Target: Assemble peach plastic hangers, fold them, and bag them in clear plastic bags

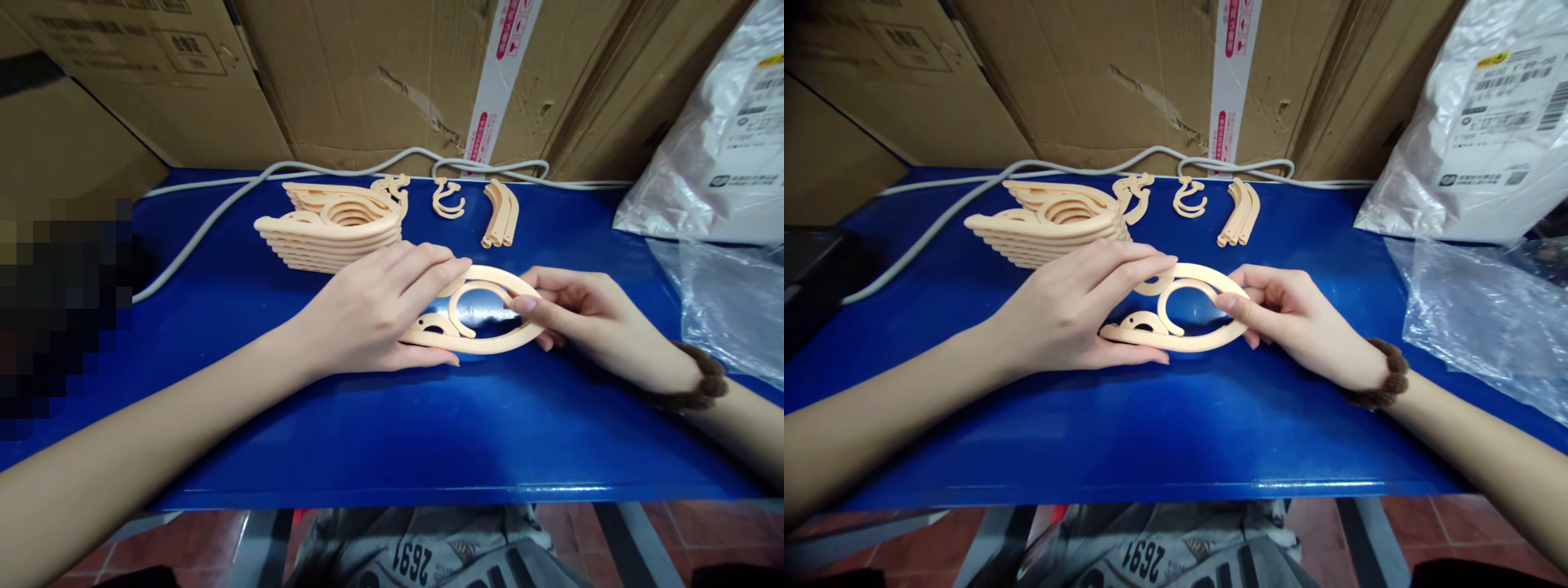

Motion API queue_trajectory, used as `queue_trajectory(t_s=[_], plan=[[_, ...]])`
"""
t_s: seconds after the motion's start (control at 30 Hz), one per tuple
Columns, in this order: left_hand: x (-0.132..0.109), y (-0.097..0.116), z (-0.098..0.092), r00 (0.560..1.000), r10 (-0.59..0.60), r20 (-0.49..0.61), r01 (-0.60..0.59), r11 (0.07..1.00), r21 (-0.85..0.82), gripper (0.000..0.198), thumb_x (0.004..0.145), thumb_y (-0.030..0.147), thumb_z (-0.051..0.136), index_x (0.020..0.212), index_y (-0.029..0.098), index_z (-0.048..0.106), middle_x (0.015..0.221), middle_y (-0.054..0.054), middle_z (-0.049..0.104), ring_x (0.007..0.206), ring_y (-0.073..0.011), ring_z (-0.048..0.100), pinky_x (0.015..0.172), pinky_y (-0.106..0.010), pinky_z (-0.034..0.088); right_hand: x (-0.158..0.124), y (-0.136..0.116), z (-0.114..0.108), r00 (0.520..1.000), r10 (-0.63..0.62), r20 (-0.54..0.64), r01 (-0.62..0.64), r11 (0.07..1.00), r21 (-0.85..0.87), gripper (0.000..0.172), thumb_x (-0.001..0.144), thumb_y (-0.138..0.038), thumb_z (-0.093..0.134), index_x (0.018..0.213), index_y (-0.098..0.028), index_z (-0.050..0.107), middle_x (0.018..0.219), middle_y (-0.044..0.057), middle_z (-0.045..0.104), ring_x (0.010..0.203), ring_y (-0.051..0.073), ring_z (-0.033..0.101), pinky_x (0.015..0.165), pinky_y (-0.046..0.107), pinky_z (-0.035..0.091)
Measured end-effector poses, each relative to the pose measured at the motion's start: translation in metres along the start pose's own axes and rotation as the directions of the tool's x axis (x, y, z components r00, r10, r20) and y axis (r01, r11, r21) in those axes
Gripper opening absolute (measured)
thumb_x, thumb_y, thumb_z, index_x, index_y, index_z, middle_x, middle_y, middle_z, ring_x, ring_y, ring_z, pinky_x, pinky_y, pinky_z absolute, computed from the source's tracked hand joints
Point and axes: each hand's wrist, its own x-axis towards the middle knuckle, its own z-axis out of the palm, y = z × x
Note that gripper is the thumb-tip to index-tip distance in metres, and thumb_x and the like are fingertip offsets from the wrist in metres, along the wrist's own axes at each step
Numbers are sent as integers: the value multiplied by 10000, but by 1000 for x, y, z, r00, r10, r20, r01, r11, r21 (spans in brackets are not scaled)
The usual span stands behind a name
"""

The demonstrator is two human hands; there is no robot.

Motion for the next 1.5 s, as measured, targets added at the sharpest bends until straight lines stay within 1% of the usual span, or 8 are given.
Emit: queue_trajectory(t_s=[0.5,0.73,0.8,0.87,0.97,1.07,1.3,1.5], plan=[[1,6,-3,999,0,45,-2,999,40,626,955,462,660,1390,41,502,1369,-201,627,1282,-311,607,1112,-422,499,0,3,1,1000,18,6,-18,999,47,340,937,-506,671,838,-184,624,566,-38,525,496,83,439,453,225,301],[12,6,-25,995,-102,9,101,993,59,579,957,327,627,1441,68,446,1438,-187,564,1370,-311,525,1172,-481,440,2,11,-9,995,1,-97,17,983,182,660,975,-772,338,1017,-186,637,592,7,595,502,144,495,478,283,376],[17,0,-42,984,-180,-10,180,982,57,596,952,346,624,1456,82,445,1428,-170,553,1359,-316,518,1172,-490,430,3,12,-13,990,-31,-135,44,994,97,608,1005,-711,357,1084,-183,648,603,2,595,514,148,497,501,287,389],[20,-13,-60,966,-257,-16,257,965,50,630,948,420,615,1467,99,457,1387,-146,560,1306,-304,541,1135,-453,458,4,14,-16,985,-115,-128,97,986,-133,470,1022,-600,450,1099,-192,670,697,21,645,614,165,562,601,304,448],[20,-41,-84,951,-297,84,295,955,38,797,919,660,542,1456,73,497,1326,-120,583,1219,-310,577,1062,-455,484,7,20,-16,950,-306,56,287,792,-539,334,983,-492,588,1121,-210,703,1046,93,705,958,246,634,870,401,490],[15,-70,-97,880,-430,202,435,900,23,992,748,829,604,1470,153,525,1372,-61,601,1241,-357,579,1080,-511,456,10,28,-15,895,-387,224,430,605,-670,345,996,-455,587,1235,-222,675,1306,127,624,1180,292,573,1009,473,447],[5,-104,-95,708,-592,385,657,752,-51,1025,573,777,759,1428,239,581,1373,-21,659,1211,-373,625,1093,-616,406,9,36,-15,876,-402,267,462,540,-704,343,1020,-423,563,1279,-208,626,1349,130,588,1217,275,557,1019,448,452],[-3,-114,-90,671,-612,420,678,735,-13,991,582,762,739,1436,288,574,1367,7,661,1223,-349,634,1106,-607,412,10,33,-14,873,-400,277,466,522,-714,335,1026,-419,552,1281,-211,617,1351,131,586,1216,281,555,1018,458,454]])
